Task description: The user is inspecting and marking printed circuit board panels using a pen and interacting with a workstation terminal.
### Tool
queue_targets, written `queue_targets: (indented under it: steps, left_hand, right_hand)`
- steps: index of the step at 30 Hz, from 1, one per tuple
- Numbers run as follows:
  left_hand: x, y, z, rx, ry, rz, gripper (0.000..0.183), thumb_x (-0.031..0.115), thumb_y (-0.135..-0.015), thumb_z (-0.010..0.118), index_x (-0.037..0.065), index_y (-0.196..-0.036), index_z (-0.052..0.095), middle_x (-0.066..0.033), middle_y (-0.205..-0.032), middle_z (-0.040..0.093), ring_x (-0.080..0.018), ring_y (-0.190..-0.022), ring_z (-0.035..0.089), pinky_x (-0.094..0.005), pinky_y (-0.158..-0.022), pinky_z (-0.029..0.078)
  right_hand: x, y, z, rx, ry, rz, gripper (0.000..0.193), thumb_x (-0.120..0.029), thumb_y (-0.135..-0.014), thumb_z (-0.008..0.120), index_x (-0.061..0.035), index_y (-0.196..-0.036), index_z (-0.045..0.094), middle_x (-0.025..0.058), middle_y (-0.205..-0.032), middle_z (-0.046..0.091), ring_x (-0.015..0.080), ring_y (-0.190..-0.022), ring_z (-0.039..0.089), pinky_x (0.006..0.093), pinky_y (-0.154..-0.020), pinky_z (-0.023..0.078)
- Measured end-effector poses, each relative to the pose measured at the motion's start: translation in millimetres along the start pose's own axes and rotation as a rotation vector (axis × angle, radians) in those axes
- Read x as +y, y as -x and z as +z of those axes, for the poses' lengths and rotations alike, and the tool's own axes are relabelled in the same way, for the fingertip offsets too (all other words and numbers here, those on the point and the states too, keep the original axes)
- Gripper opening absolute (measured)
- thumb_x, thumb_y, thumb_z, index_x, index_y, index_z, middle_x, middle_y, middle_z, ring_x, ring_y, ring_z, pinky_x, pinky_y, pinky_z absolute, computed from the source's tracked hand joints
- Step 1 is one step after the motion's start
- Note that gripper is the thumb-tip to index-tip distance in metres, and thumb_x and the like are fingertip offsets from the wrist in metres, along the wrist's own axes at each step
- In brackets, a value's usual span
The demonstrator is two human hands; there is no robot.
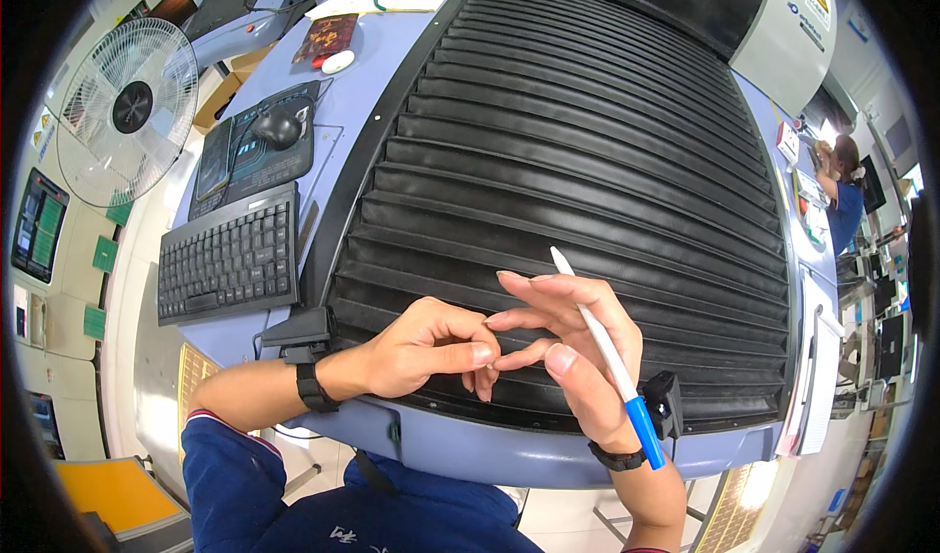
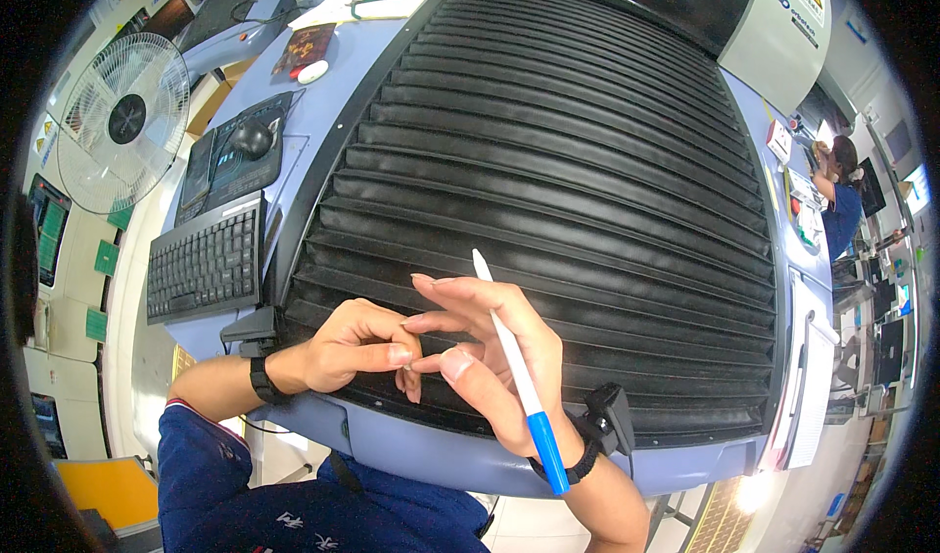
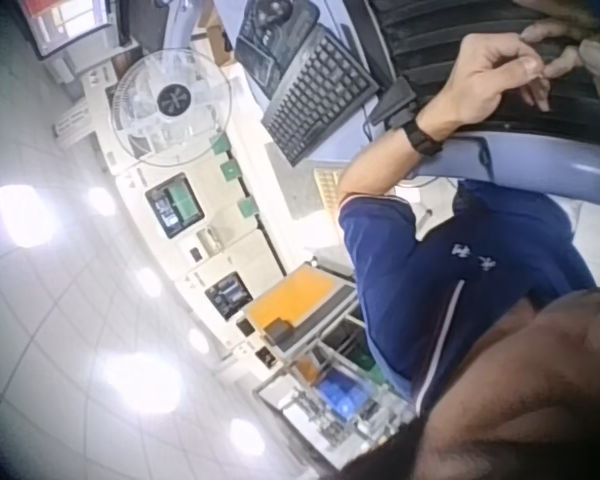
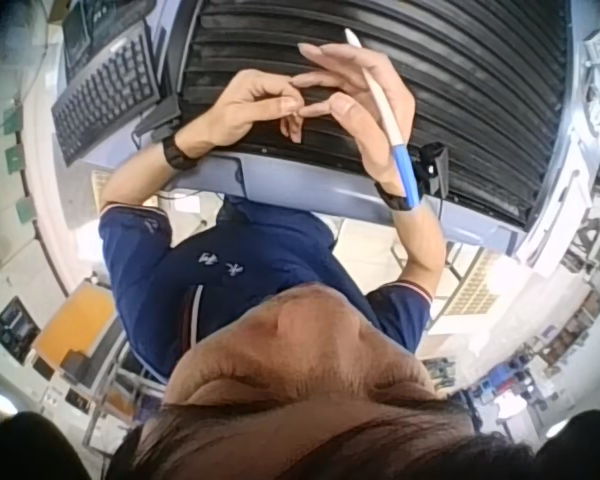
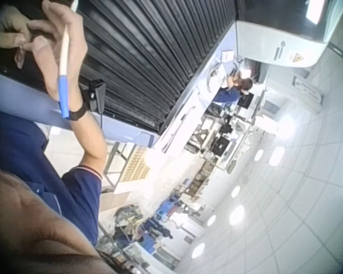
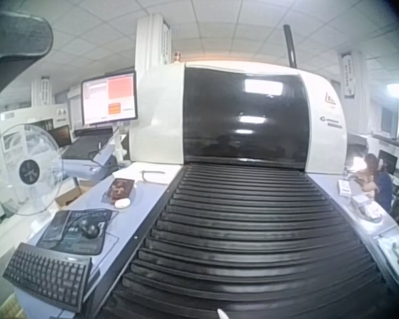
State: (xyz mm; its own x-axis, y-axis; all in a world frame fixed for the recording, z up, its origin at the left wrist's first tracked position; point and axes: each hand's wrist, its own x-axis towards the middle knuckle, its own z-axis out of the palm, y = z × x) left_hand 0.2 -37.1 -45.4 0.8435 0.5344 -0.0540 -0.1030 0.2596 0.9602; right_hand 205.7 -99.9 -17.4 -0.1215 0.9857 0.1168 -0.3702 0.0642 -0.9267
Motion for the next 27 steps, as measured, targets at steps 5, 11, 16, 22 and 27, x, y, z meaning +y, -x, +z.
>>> queue_targets:
  steps: [5, 11, 16, 22, 27]
  left_hand:
    - [-1.3, -0.1, -1.8, -0.013, 0.045, -0.02, 0.033, 0.024, -0.102, 0.054, -0.003, -0.09, 0.069, -0.0138, -0.082, 0.072, -0.0205, -0.078, 0.072, -0.0284, -0.068, 0.055]
    - [0.0, 0.8, 0.7, -0.001, -0.001, 0.005, 0.029, 0.026, -0.102, 0.058, 0.0, -0.093, 0.068, -0.0091, -0.081, 0.071, -0.0163, -0.078, 0.07, -0.0263, -0.068, 0.052]
    - [2.3, 0.3, 1.1, 0.024, 0.008, 0.022, 0.025, 0.02, -0.1, 0.06, -0.001, -0.09, 0.068, -0.0106, -0.08, 0.071, -0.0188, -0.078, 0.071, -0.0277, -0.068, 0.054]
    - [3.0, 0.1, 1.4, 0.033, -0.021, 0.006, 0.022, 0.016, -0.098, 0.061, -0.003, -0.087, 0.068, -0.0128, -0.08, 0.07, -0.0225, -0.077, 0.073, -0.0315, -0.069, 0.058]
    - [-1.7, 0.5, 0.0, 0.005, 0.0, 0.089, 0.022, 0.019, -0.101, 0.06, 0.0, -0.093, 0.067, -0.0089, -0.082, 0.07, -0.0155, -0.078, 0.07, -0.0269, -0.068, 0.055]
  right_hand:
    - [0.9, 0.7, -4.3, -0.091, -0.024, -0.046, 0.048, -0.007, -0.091, 0.058, 0.0057, -0.135, 0.044, 0.0309, -0.139, 0.048, 0.0375, -0.119, 0.061, 0.0406, -0.083, 0.061]
    - [0.4, -0.9, -3.6, -0.055, -0.034, -0.012, 0.051, -0.014, -0.09, 0.061, 0.0041, -0.135, 0.044, 0.0311, -0.138, 0.05, 0.0383, -0.116, 0.062, 0.0419, -0.08, 0.062]
    - [-2.7, -2.0, -8.0, -0.086, -0.109, 0.037, 0.048, -0.012, -0.093, 0.057, 0.004, -0.136, 0.043, 0.0305, -0.139, 0.048, 0.0394, -0.12, 0.06, 0.0455, -0.086, 0.06]
    - [-3.6, -4.4, -7.2, -0.051, -0.188, 0.106, 0.049, -0.014, -0.093, 0.058, 0.0023, -0.137, 0.043, 0.0317, -0.139, 0.048, 0.0407, -0.12, 0.059, 0.0472, -0.085, 0.06]
    - [-7.5, -5.6, -4.4, 0.01, -0.188, 0.161, 0.055, -0.018, -0.09, 0.053, 0.006, -0.138, 0.039, 0.0364, -0.138, 0.047, 0.0427, -0.119, 0.06, 0.0504, -0.081, 0.063]
